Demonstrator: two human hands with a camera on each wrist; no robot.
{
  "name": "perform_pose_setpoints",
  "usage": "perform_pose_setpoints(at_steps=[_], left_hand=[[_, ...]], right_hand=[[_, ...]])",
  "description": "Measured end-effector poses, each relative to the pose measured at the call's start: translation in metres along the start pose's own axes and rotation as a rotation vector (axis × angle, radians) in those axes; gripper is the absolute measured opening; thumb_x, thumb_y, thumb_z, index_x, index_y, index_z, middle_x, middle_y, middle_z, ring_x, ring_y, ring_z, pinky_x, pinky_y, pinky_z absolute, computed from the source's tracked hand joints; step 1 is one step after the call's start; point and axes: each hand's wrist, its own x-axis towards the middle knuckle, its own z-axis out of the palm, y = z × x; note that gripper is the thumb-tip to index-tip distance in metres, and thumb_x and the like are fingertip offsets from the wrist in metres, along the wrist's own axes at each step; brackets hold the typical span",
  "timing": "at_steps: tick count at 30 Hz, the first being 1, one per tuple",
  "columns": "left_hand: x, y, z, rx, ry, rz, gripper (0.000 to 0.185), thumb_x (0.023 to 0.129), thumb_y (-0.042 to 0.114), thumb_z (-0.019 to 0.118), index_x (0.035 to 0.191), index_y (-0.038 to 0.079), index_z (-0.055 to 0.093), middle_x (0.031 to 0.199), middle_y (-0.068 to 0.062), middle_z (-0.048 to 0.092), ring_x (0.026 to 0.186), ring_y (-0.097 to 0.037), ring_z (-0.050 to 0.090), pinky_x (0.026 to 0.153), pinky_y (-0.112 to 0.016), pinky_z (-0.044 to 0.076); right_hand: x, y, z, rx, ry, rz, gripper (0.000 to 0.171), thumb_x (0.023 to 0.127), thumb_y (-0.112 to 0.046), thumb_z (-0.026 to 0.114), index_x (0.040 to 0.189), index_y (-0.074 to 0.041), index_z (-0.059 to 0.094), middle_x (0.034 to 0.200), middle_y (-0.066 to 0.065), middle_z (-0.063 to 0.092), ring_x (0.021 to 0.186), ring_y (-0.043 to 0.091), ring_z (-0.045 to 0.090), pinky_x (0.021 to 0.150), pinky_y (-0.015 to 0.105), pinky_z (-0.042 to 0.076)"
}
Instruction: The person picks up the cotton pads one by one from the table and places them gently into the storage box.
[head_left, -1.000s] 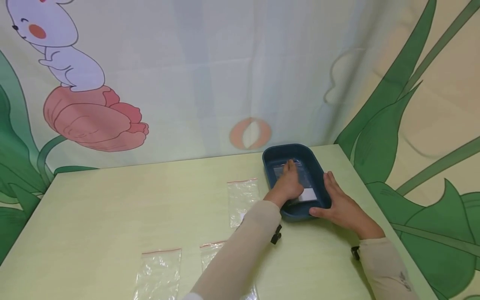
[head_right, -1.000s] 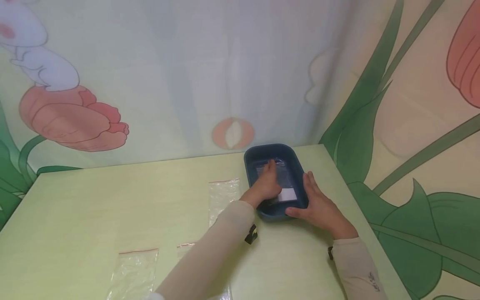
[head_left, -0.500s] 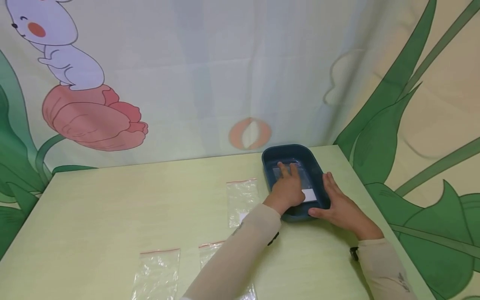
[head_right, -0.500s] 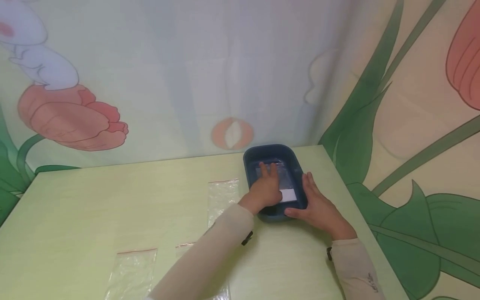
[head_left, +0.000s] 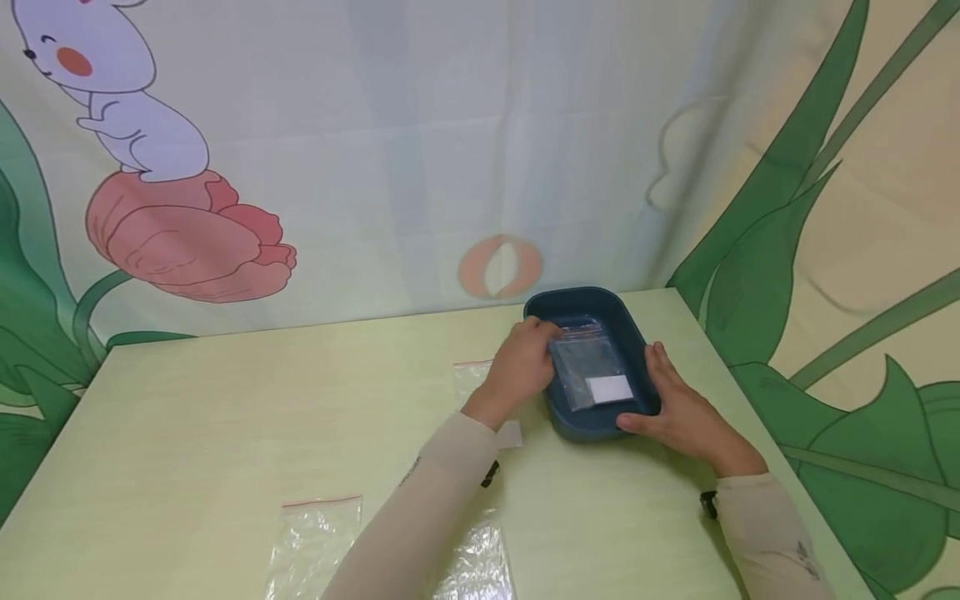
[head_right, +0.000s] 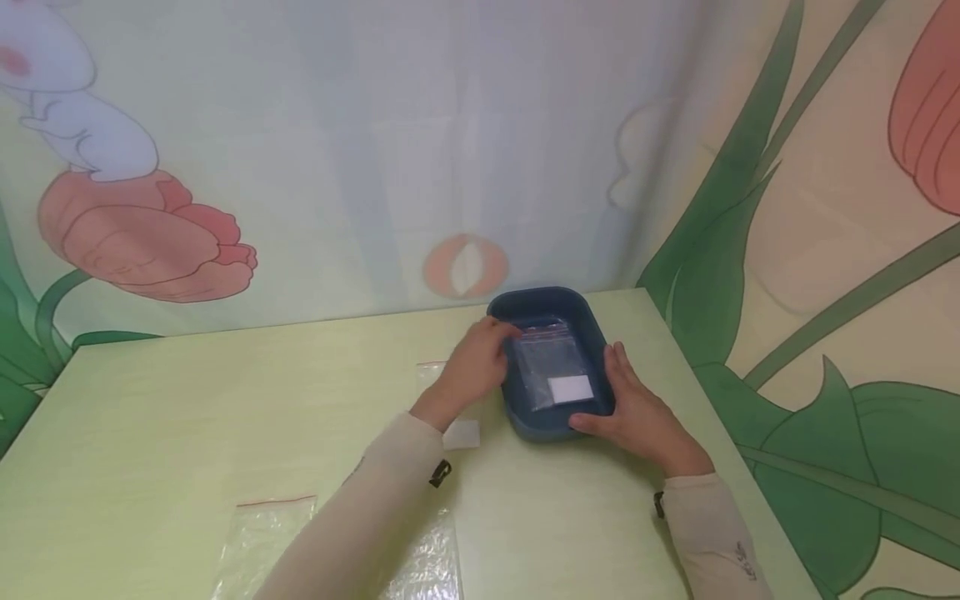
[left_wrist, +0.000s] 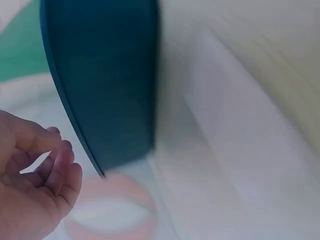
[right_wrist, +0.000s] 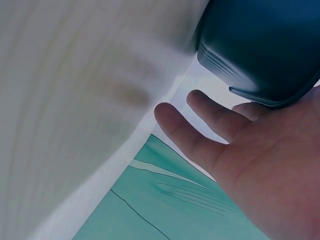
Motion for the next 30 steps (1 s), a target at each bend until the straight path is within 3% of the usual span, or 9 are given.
perform_pose_setpoints(at_steps=[2,5,11,16,20,25,30], left_hand=[[-0.005,-0.017,-0.006,-0.035,0.026,-0.038,0.035,0.093,-0.007,0.052,0.123,0.004,0.067,0.115,-0.013,0.06,0.108,-0.031,0.057,0.089,-0.038,0.049],[-0.014,-0.04,-0.012,-0.058,0.007,-0.095,0.033,0.092,-0.009,0.051,0.12,0.003,0.065,0.113,-0.013,0.06,0.106,-0.032,0.057,0.088,-0.04,0.049],[-0.03,-0.075,-0.023,0.028,-0.086,-0.177,0.04,0.09,-0.006,0.054,0.128,0.003,0.063,0.126,-0.018,0.057,0.118,-0.037,0.053,0.094,-0.047,0.047],[-0.043,-0.086,-0.031,0.142,-0.251,-0.251,0.054,0.091,0.007,0.066,0.144,0.005,0.053,0.145,-0.018,0.047,0.13,-0.041,0.044,0.102,-0.056,0.041],[-0.049,-0.084,-0.035,0.187,-0.335,-0.256,0.056,0.089,0.009,0.07,0.142,0.003,0.052,0.147,-0.018,0.044,0.131,-0.041,0.042,0.101,-0.058,0.041],[-0.051,-0.083,-0.034,0.174,-0.297,-0.256,0.037,0.093,0.004,0.061,0.131,0.003,0.06,0.137,-0.017,0.049,0.122,-0.038,0.047,0.095,-0.055,0.045],[-0.051,-0.089,-0.032,0.117,-0.215,-0.273,0.032,0.093,0.003,0.058,0.123,0.006,0.068,0.128,-0.016,0.054,0.113,-0.036,0.053,0.085,-0.051,0.051]], right_hand=[[0.0,-0.001,-0.001,0.002,-0.005,0.002,0.121,0.087,-0.056,0.073,0.161,-0.009,-0.011,0.166,0.01,-0.018,0.144,0.055,0.017,0.106,0.07,0.026],[0.001,-0.001,-0.001,0.0,-0.008,0.004,0.121,0.088,-0.055,0.074,0.16,-0.009,-0.012,0.166,0.01,-0.019,0.143,0.055,0.018,0.106,0.07,0.026],[0.001,0.0,0.001,-0.002,-0.006,0.0,0.122,0.087,-0.055,0.074,0.16,-0.008,-0.011,0.166,0.009,-0.02,0.143,0.055,0.018,0.106,0.07,0.027],[0.0,0.0,-0.001,-0.002,-0.01,-0.002,0.121,0.088,-0.056,0.073,0.16,-0.009,-0.012,0.165,0.009,-0.021,0.144,0.055,0.017,0.106,0.07,0.026],[0.0,0.0,-0.003,0.005,-0.008,-0.003,0.121,0.088,-0.055,0.073,0.16,-0.009,-0.012,0.165,0.008,-0.021,0.145,0.054,0.013,0.106,0.071,0.025],[0.0,0.001,-0.001,0.0,-0.007,-0.006,0.121,0.088,-0.055,0.073,0.16,-0.009,-0.012,0.165,0.009,-0.021,0.145,0.054,0.014,0.106,0.071,0.024],[0.001,0.001,0.0,-0.003,-0.004,-0.006,0.121,0.088,-0.056,0.073,0.16,-0.008,-0.011,0.166,0.009,-0.02,0.144,0.055,0.015,0.106,0.072,0.024]])
